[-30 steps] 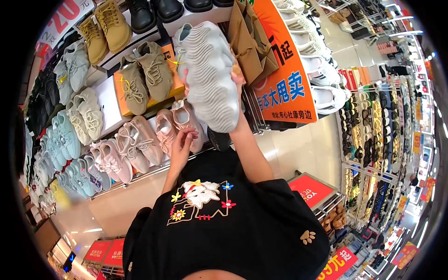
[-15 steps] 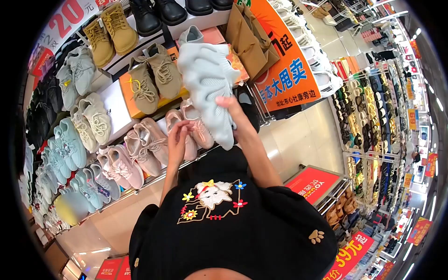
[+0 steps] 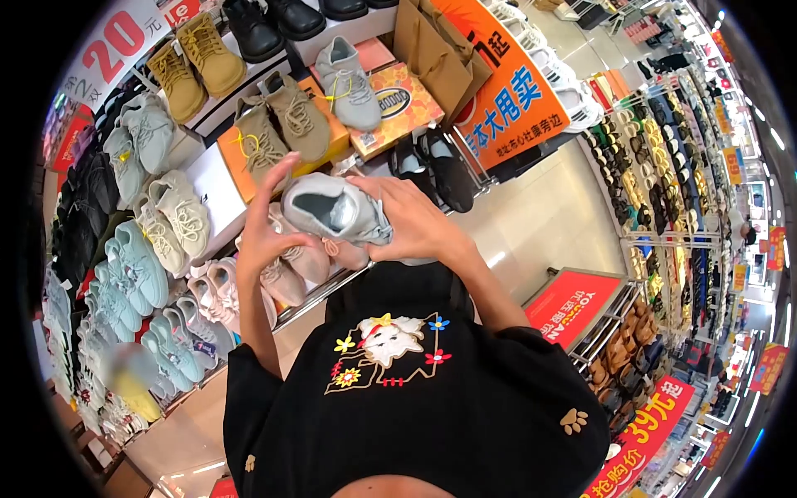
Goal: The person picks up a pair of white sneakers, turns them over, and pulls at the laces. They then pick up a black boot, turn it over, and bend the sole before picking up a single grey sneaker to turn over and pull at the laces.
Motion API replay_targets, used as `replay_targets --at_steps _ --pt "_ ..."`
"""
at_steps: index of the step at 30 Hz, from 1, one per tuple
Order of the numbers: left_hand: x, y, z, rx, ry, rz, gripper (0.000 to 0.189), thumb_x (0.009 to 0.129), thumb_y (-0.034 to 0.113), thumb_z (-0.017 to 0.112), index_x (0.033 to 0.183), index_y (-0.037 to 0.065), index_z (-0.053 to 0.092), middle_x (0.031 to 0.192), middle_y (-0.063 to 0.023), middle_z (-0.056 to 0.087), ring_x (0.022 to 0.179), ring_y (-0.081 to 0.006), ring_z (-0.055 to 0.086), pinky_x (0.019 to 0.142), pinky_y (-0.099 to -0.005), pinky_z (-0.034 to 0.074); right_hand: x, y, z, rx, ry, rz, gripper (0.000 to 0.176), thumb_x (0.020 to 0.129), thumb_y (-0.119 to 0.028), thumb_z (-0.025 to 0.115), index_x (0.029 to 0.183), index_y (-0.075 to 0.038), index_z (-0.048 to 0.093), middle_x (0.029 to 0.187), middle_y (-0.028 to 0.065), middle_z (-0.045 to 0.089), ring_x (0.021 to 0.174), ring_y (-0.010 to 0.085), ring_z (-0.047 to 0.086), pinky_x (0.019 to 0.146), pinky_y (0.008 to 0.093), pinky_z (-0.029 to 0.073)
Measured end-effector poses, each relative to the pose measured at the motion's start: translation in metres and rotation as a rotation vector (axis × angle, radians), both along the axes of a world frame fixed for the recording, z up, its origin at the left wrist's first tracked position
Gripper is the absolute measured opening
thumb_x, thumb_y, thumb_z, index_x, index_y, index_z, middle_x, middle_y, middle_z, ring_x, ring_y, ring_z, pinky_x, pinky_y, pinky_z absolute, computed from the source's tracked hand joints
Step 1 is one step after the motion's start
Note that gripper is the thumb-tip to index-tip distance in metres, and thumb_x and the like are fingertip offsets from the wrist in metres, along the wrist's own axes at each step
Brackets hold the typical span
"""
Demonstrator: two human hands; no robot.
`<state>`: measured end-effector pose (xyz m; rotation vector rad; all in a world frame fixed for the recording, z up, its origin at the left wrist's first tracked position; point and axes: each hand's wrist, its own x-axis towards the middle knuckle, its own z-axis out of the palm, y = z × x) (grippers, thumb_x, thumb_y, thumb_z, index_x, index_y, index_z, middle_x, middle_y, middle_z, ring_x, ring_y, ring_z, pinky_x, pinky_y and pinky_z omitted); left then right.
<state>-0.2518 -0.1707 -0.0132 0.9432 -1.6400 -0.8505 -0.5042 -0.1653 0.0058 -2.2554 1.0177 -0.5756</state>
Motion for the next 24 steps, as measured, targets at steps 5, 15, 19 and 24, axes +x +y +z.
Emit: replay_targets --at_steps 5,15,19,24 --pt "0.016 0.013 0.002 0.095 -0.221 -0.31 0.071 0.06 0.027 0.083 0.122 0.005 0.055 0.127 -0.0117 0.054 0.122 -0.0284 0.049 0.103 -0.0383 0.036 0.015 0.018 -0.004 -0.013 0.042 0.039 0.087 0.057 -0.028 0.074 0.135 -0.007 0.039 0.127 0.0168 0.049 0.119 0.034 0.045 0.102 0.0423 0.033" --pt "0.019 0.055 0.009 -0.145 -0.748 -0.041 0.031 0.071 0.004 0.065 0.101 0.006 0.057 0.096 -0.0093 0.06 0.089 -0.0325 0.058 0.076 -0.0416 0.048 0.043 0.025 -0.006 -0.143 0.325 0.238 0.09 0.056 -0.025 0.077 0.136 -0.009 0.038 0.13 0.0167 0.046 0.124 0.0338 0.042 0.103 0.045 0.032" --pt "0.014 0.055 -0.003 -0.066 -0.783 -0.081 0.022 0.076 0.008 0.062 0.097 0.006 0.056 0.086 -0.0094 0.056 0.082 -0.0299 0.058 0.066 -0.0409 0.048 0.041 0.022 -0.012 -0.108 0.356 0.332 0.091 0.056 -0.026 0.077 0.137 -0.009 0.038 0.132 0.0165 0.045 0.124 0.0335 0.042 0.104 0.0449 0.031" --pt "0.016 0.056 -0.007 0.018 -0.609 -0.061 0.016 0.08 0.008 0.058 0.093 0.0 0.054 0.081 -0.0152 0.056 0.078 -0.0334 0.058 0.065 -0.0399 0.048 0.027 0.016 -0.02 -0.193 0.354 0.377 0.084 0.062 -0.023 0.075 0.136 -0.01 0.039 0.134 0.0144 0.043 0.124 0.0315 0.041 0.105 0.0462 0.03"
